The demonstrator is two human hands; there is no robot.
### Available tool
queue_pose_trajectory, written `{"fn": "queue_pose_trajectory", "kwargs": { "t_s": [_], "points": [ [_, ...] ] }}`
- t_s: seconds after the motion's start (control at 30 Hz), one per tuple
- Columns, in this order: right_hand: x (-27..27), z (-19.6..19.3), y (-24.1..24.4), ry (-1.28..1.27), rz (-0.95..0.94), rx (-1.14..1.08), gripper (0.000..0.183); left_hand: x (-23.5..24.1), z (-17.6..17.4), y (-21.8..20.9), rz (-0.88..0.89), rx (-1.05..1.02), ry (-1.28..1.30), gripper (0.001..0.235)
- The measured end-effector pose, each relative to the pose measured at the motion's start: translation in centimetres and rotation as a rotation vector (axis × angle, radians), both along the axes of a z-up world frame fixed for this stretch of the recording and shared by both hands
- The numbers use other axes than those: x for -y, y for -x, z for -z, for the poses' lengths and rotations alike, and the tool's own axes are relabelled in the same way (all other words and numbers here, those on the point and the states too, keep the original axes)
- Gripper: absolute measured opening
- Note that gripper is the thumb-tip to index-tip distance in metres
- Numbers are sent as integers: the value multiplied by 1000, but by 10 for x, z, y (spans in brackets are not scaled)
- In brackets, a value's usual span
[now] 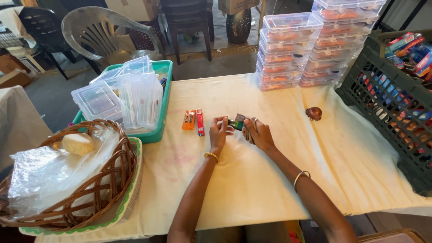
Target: The person cleans a small round object with a cloth on a table. They then wipe the table surface with the same cloth. Finally, they pick up a plastic bag from a basket and place it on the table.
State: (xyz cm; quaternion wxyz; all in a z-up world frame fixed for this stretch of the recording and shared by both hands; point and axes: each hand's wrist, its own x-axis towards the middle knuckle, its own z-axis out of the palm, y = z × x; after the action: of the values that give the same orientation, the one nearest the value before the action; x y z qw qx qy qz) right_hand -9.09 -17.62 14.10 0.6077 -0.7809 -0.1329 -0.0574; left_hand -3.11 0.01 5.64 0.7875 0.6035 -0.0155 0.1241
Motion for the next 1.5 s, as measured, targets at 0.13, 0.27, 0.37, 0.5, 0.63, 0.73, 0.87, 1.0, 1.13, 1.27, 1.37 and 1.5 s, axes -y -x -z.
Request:
{"fn": "queue_pose_trajectory", "kwargs": {
  "t_s": [0.13,0.27,0.37,0.5,0.63,0.73,0.87,1.0,1.13,1.27,1.37,1.5],
  "points": [
    [-9,-5,8,134,180,159,36,10,-36,25,24,-92,-91,38],
    [-9,12,5,280,153,453,35,11,-23,25,155,105,-220,38],
    [-10,22,0,427,112,609,31,7,3,5,192,143,-69,36],
    [-20,0,5,363,211,708,36,4,12,-1,16,-48,127,33],
    [-40,-42,18,338,184,827,44,7,-3,14,-75,-53,-240,40],
    [-51,-31,10,457,127,851,40,1,8,12,-164,103,-245,43],
    [-51,3,-7,744,220,963,45,-11,4,15,-292,-11,-387,48],
    [-37,10,-4,646,178,726,45,-7,-7,25,-339,130,-785,47],
    [-22,38,-26,711,220,446,34,-1,-37,53,-302,199,-934,44],
    [-23,13,-14,706,272,821,39,2,-49,56,-247,146,-739,45],
    [-32,-2,2,723,176,940,45,-5,-41,51,-202,57,-615,46],
    [-31,16,-9,797,162,805,38,-9,-27,45,-195,31,-592,50]
  ]
}}
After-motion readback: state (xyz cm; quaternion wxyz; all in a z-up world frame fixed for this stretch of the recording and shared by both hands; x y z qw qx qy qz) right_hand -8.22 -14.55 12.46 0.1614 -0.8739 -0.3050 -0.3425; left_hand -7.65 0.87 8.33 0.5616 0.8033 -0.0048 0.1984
